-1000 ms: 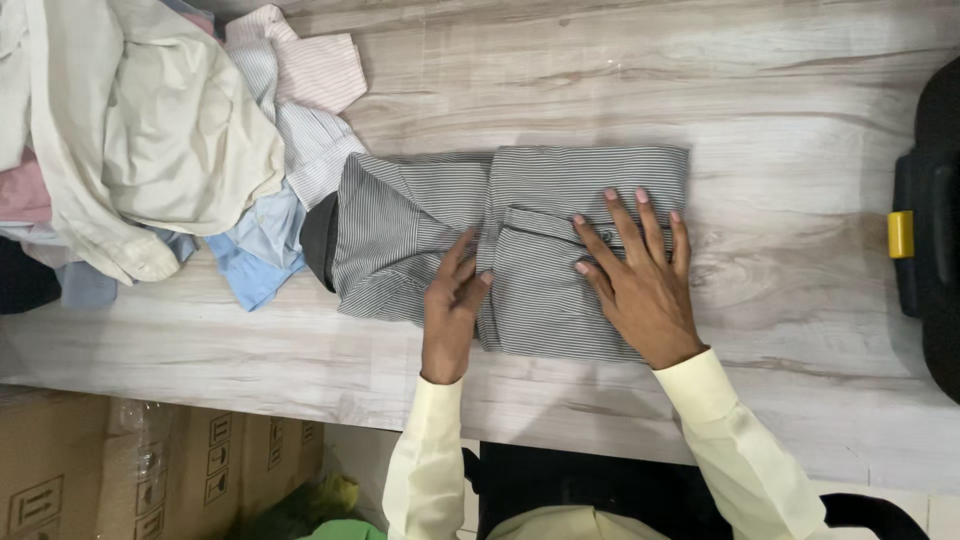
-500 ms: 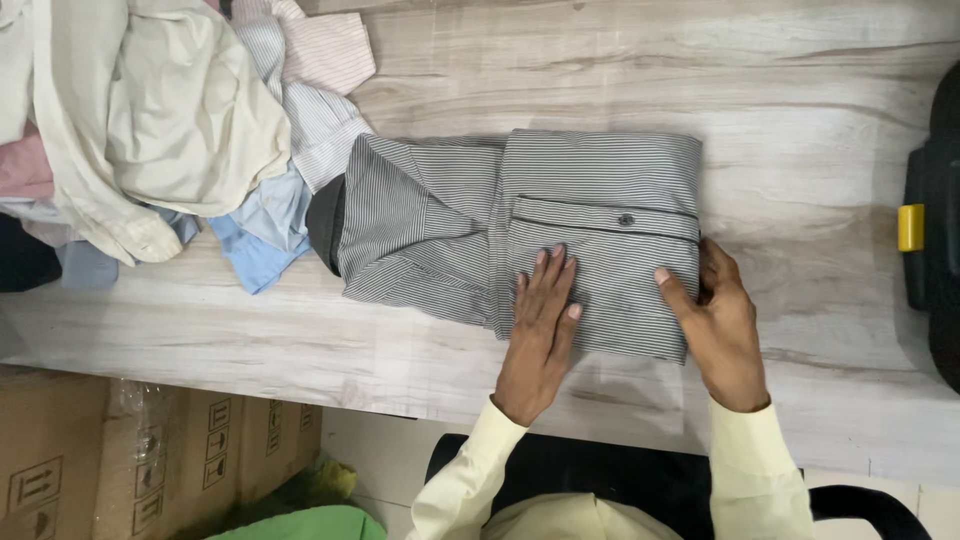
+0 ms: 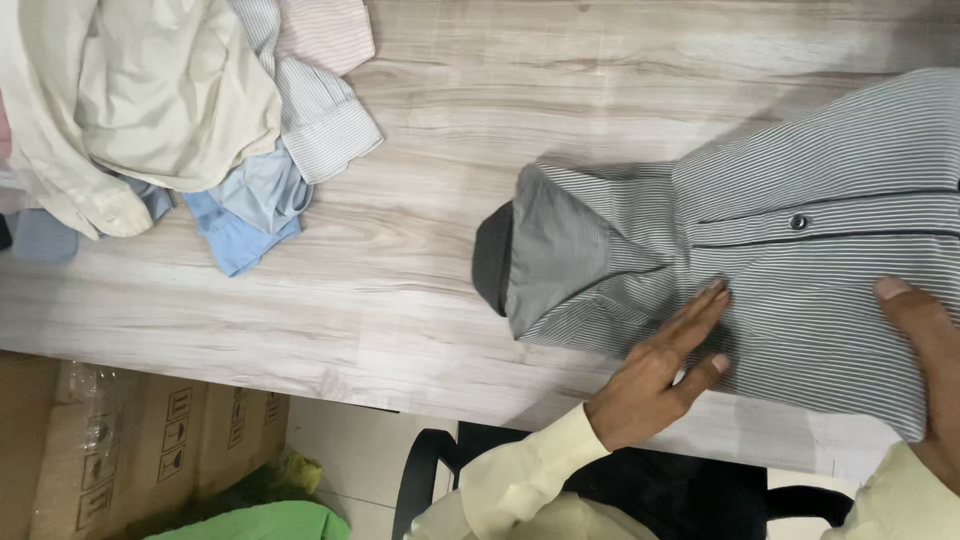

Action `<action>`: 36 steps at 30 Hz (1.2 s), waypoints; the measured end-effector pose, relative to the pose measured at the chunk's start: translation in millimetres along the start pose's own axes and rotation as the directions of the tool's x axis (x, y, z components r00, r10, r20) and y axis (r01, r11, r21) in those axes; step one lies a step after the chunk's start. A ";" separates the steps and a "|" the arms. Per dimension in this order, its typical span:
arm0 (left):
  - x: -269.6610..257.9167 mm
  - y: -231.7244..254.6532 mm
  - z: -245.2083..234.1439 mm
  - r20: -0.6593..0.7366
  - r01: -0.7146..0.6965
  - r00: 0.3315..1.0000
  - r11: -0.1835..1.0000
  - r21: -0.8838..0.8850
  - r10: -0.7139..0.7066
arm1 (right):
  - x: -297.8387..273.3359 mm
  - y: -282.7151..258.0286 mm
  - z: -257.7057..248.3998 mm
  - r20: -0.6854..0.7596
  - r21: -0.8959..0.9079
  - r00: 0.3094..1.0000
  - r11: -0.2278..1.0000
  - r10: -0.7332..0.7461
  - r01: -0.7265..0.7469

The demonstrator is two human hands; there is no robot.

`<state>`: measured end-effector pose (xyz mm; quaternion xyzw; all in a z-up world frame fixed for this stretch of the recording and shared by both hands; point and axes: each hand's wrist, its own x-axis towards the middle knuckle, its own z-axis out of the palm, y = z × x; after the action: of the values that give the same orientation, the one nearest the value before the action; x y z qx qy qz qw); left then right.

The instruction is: The person buttons a shirt, buttons the cuffs, and folds it on a table.

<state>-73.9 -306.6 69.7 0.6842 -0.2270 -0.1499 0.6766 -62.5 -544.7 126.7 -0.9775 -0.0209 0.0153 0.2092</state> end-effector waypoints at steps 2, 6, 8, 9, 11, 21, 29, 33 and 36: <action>-9.7 6.6 -12.6 -0.035 0.141 0.988 0.970 -0.196 -0.151 | 0.9 -44.7 -6.8 -0.069 0.080 0.968 0.969 0.240 -0.234; -28.1 -0.3 -68.4 -0.209 0.132 0.910 0.726 -0.675 -0.359 | 9.8 -143.7 15.7 0.010 0.194 0.996 0.977 0.085 -0.086; -32.6 -6.5 -94.5 -0.254 0.163 0.853 0.696 -0.700 -0.455 | 15.0 -166.8 32.7 0.054 0.270 0.998 0.963 -0.026 0.010; -33.4 -9.9 -105.6 -0.294 0.207 0.821 0.736 -0.644 -0.489 | 18.3 -171.3 44.1 0.084 0.283 0.996 0.959 -0.020 -0.005; -30.8 -16.3 -111.9 -0.349 0.243 0.782 0.769 -0.591 -0.516 | 21.4 -164.3 61.1 -0.042 0.247 0.994 0.962 -0.106 0.113; -31.0 -39.8 -98.8 -0.549 0.290 0.830 0.918 0.272 -0.100 | 37.5 -82.5 145.0 -0.081 -0.220 0.975 0.958 -0.206 0.185; -59.9 -30.0 -80.4 -0.505 0.290 0.852 0.676 0.677 0.141 | 38.9 -64.2 110.2 -0.027 0.453 0.954 0.854 0.298 -0.254; -56.7 -46.4 -77.9 -0.458 0.272 0.889 0.808 0.523 -0.003 | 59.4 -59.7 101.5 0.200 0.864 0.912 0.374 0.358 -0.336; -48.1 -50.6 -71.3 -0.486 0.316 0.873 0.798 0.514 -0.033 | 75.5 -70.6 80.5 0.207 0.901 0.928 0.310 0.310 -0.304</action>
<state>-72.9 -221.6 17.4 0.8907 -0.0315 0.0266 0.4527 7.3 -443.9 80.6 -0.6787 0.1778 0.0611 0.7100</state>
